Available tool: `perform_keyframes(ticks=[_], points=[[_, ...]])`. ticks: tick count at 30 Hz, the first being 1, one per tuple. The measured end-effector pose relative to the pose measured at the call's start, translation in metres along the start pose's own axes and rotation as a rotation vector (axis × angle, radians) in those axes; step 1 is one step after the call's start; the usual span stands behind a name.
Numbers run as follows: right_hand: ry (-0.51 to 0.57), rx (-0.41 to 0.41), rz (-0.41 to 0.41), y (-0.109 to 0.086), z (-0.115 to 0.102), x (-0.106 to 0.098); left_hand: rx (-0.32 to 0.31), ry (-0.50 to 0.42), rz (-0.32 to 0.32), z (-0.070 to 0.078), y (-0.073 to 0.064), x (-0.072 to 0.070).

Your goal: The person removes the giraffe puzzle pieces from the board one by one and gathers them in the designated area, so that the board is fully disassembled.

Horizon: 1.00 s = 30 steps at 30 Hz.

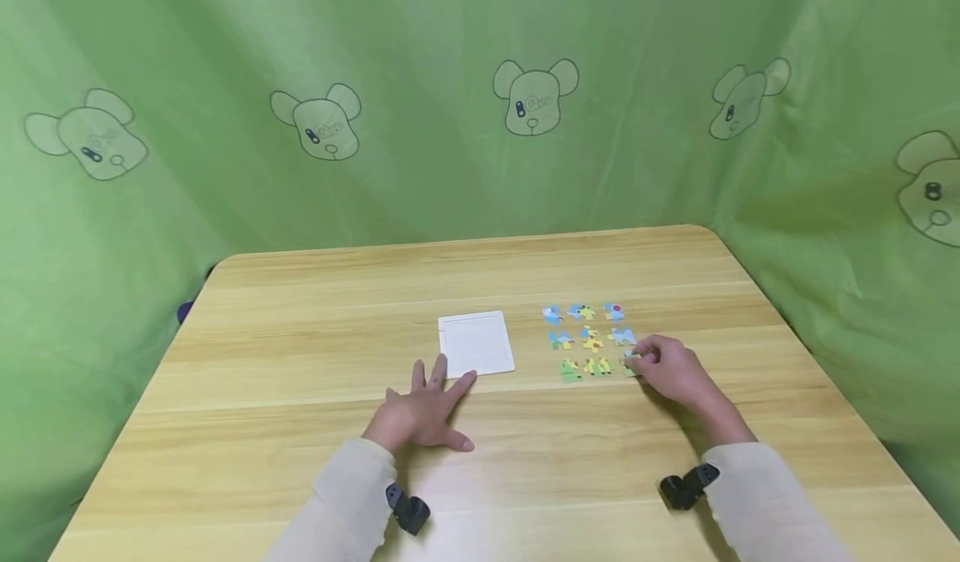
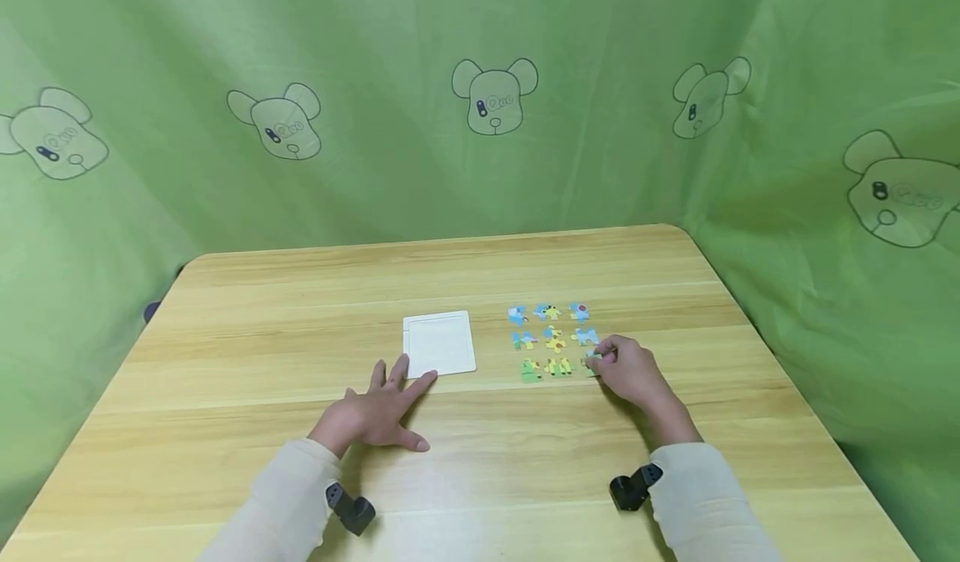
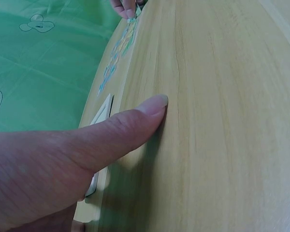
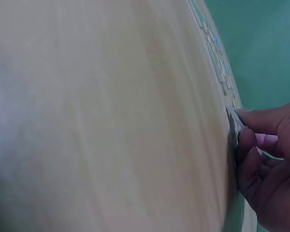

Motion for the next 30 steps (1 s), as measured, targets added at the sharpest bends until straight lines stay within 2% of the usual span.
perform_keyframes(ticks=[7,30], points=[[0.013,0.076,0.009,-0.0026,0.0056,-0.0012,0.004,-0.002,0.008,0.0019,-0.0005,-0.0004],[0.072,0.125,0.055,-0.0036,0.0080,0.0017,0.016,-0.003,0.011,0.0006,-0.0022,0.0002]])
Point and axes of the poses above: each hand's wrist, its own y-axis towards the middle knuckle, its own x-axis out of the palm, z = x × y, the point moved 3 cm from there along y, towards the middle knuckle, and after that the axes turned 15 degrees about -x, right-handed, at the moved point
